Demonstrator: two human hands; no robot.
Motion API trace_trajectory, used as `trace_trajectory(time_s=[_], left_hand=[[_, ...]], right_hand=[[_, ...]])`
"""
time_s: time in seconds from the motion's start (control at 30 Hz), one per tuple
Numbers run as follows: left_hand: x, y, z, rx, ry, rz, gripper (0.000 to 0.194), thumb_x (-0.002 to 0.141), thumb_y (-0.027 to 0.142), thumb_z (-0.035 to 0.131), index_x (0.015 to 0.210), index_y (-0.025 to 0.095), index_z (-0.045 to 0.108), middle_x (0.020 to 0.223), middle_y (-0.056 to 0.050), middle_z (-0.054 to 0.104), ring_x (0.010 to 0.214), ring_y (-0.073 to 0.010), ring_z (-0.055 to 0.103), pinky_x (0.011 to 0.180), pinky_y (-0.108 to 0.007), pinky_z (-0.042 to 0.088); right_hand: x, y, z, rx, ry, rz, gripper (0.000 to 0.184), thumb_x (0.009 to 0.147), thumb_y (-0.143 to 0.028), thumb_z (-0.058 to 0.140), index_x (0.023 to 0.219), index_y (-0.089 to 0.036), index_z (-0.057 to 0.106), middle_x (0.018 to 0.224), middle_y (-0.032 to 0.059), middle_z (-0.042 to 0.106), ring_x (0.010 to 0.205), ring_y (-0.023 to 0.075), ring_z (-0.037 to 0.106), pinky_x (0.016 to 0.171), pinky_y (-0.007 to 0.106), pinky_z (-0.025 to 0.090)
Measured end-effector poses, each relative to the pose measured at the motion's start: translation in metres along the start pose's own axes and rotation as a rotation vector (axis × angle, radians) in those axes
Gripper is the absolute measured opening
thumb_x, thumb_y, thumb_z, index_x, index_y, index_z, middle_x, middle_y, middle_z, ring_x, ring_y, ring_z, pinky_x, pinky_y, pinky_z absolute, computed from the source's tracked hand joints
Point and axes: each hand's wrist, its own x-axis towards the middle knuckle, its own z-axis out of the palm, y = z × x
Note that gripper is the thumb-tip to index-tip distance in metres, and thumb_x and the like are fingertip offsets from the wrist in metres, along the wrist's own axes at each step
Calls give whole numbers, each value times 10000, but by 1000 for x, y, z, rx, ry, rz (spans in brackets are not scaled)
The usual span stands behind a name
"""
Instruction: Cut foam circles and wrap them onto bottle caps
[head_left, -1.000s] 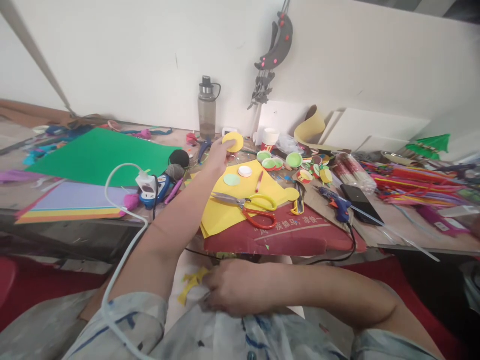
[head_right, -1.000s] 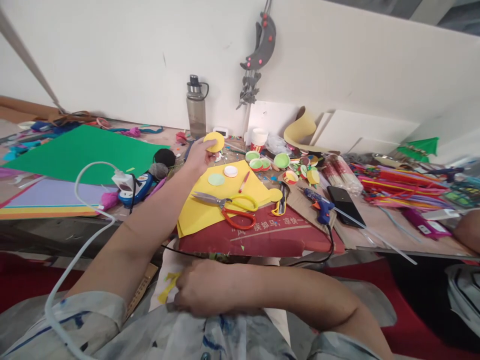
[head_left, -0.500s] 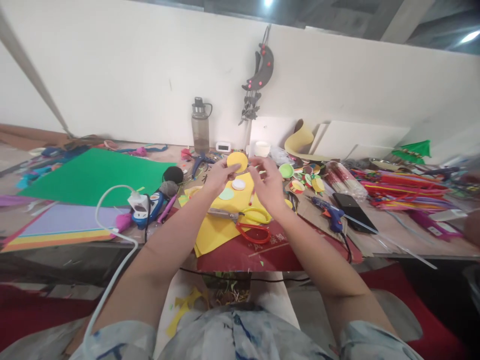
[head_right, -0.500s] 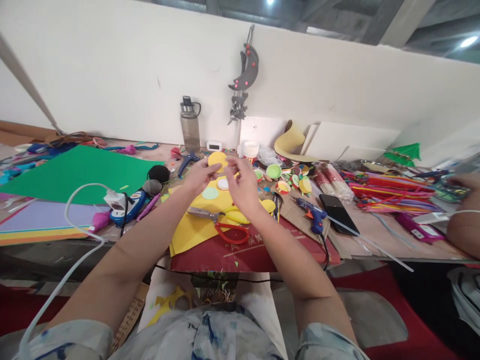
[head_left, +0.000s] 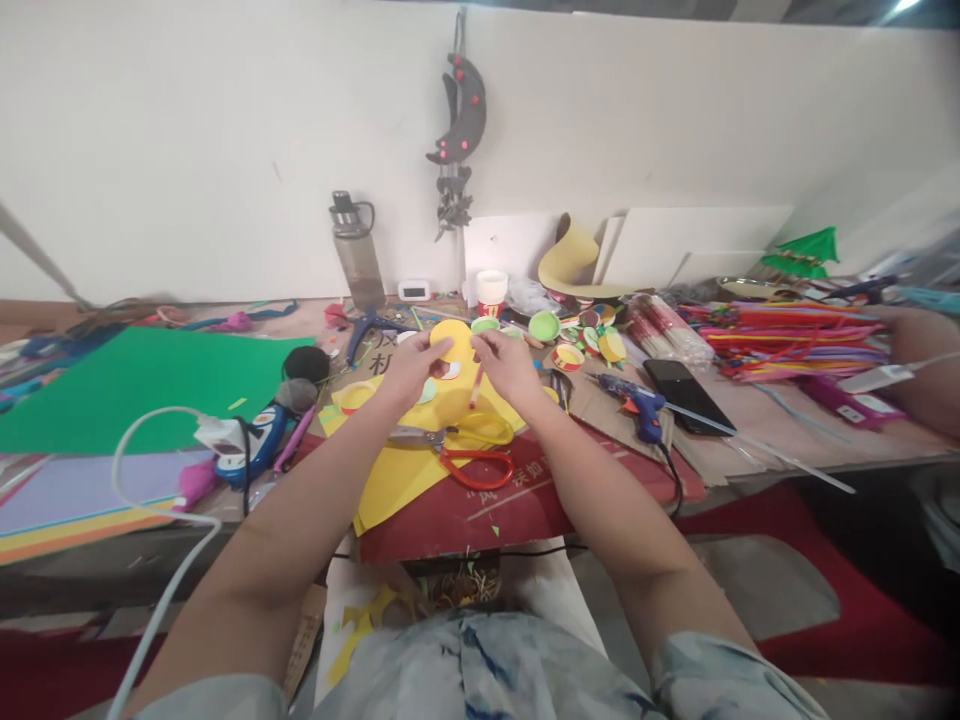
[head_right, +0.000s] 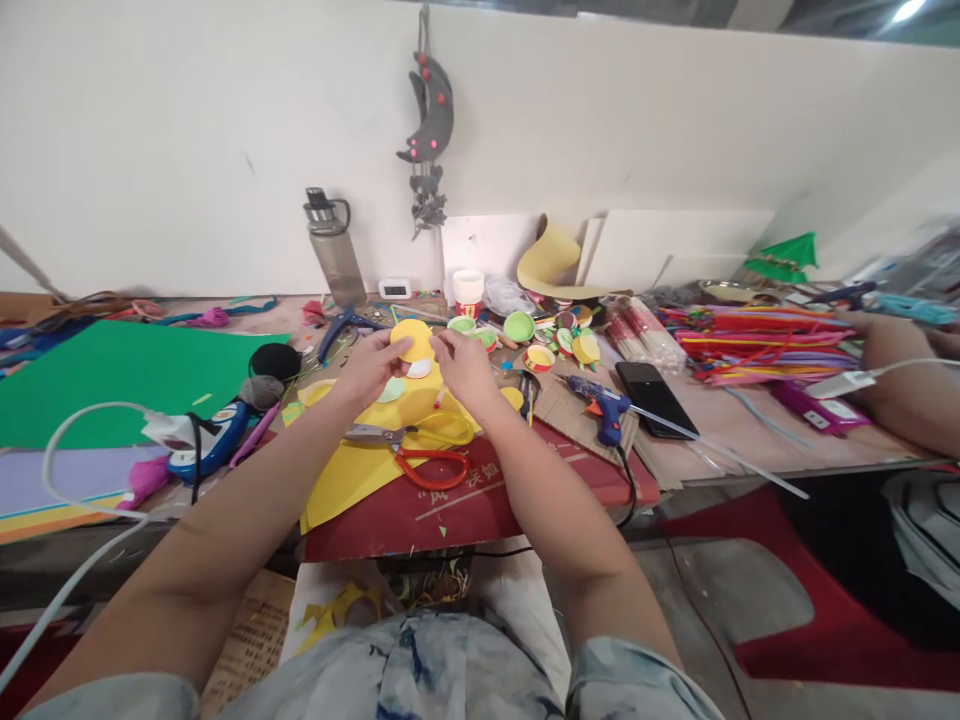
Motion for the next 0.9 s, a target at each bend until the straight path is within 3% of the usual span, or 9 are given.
trace_trajectory(time_s=[0.13,0.3,0.47,0.57,0.63,0.73,0.83,0.9], left_hand=[[0,4,1,16,86,-18,364,619,374,899,785,136,678,612,25,600,466,-49,488,460,-187,326],[2,9,-2,-1,168,-22,378,581,334,915,772,138,654,640,32,627,441,-33,484,447,-179,321],[3,12,-4,-14,192,-22,352,608,314,901,791,142,653,649,32,645,449,-35,497,462,-183,358],[3,14,-3,-26,203,-21,353,613,303,901,804,143,651,657,36,645,451,-35,504,459,-184,354],[3,14,-3,-34,202,-14,365,602,298,910,798,141,645,653,40,636,450,-33,503,459,-181,351],[4,15,-3,-48,189,5,367,608,300,912,768,145,620,628,46,610,448,-34,491,458,-180,341],[4,14,-3,-60,180,17,334,644,293,888,758,152,607,620,48,596,446,-36,486,460,-182,341],[5,13,-4,-61,171,16,295,672,285,862,769,149,619,633,41,603,449,-37,487,464,-184,349]], right_hand=[[5,6,-19,-202,71,14,272,1033,-270,486,962,-168,729,983,95,762,931,208,665,867,306,466],[13,26,-51,-556,152,280,291,1027,-294,532,1137,-137,752,1213,209,714,1130,312,664,950,395,479],[20,47,-64,-712,-11,537,380,986,-254,604,1302,-69,703,1310,259,694,1236,358,666,954,412,504],[22,56,-61,-746,-78,604,400,958,-152,579,1319,-23,691,1309,285,695,1234,364,674,935,410,517],[22,60,-58,-753,-89,609,397,943,-98,539,1296,-21,702,1292,287,703,1209,355,684,923,407,519],[19,56,-55,-758,-90,564,394,938,-89,513,1273,-123,717,1287,217,722,1178,304,682,918,370,509],[10,42,-50,-722,-102,422,348,929,-130,547,1221,-207,720,1209,141,753,1093,273,683,864,331,500],[3,29,-43,-655,-189,286,308,908,-128,578,1165,-209,727,1126,116,769,1020,257,687,832,316,492]])
